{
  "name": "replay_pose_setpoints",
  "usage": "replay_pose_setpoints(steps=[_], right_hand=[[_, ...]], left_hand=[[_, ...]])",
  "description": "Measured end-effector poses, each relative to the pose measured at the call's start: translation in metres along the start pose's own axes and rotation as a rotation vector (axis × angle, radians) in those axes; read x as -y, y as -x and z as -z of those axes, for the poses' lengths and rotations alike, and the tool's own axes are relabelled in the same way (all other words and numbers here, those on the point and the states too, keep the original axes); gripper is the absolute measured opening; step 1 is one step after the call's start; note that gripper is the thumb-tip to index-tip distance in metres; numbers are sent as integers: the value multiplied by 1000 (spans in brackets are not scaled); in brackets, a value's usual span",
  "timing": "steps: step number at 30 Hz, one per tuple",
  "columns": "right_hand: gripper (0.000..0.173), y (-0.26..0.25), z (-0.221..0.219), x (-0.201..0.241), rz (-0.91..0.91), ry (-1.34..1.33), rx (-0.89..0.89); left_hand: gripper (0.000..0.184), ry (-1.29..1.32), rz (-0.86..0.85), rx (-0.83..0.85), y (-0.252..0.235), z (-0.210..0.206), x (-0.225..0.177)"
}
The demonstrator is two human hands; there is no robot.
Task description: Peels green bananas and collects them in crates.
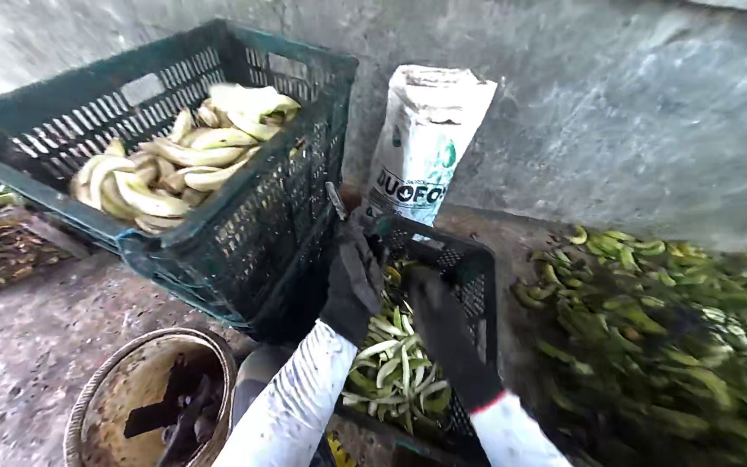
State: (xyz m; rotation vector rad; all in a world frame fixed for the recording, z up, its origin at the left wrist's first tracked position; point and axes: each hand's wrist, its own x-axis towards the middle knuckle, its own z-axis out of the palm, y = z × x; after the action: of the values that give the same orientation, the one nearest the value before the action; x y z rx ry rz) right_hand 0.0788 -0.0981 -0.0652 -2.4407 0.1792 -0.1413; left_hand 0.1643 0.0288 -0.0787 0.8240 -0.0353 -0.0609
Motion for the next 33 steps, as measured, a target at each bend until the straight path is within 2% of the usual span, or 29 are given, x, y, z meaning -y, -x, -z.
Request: replay_pose_setpoints(steps=[2,3,4,5,9,14,17,19,20,22,24,26,28,31,33], right_hand=[[41,30,-40,-31,-29,284,385],[36,43,-60,-40,38,407,543],[35,52,-77,-45,88,520,691],[35,58,-91,-49,117,579,765],[52,56,-120,-56,129,604,841],[56,49,-119,-45,115,614,878],[72,43,-109,-65,82,534,832],[80,40,-83,-73,-12,416,785],[83,40,-61,-74,-81,290,757],[77,45,-11,-76,-149,-101,626],[70,57,35,-73,-126,-527,477],[71,65,67,-70,-97,-754,356],[72,63,72,-65,-135,-714,253],[67,40,45,-71,-232,-399,163],[67,34,39,-73,-247,-492,77]], left_hand=[[37,65,51,-22,1,-2,-8],[36,88,75,-31,2,-3,-9],[36,99,93,-52,3,-5,-8],[36,97,108,-76,5,-7,-8],[37,139,147,-74,9,-13,-8],[35,111,140,2,8,-6,2],[35,101,121,-10,9,-7,1],[34,70,98,-12,11,-7,-1],[37,40,82,29,12,-1,2],[41,7,50,73,10,7,6],[38,36,51,38,7,3,6],[39,-15,38,22,8,0,8],[41,-127,13,67,15,-4,10],[38,-293,-13,193,31,-10,10],[38,-349,54,208,45,-12,12]])
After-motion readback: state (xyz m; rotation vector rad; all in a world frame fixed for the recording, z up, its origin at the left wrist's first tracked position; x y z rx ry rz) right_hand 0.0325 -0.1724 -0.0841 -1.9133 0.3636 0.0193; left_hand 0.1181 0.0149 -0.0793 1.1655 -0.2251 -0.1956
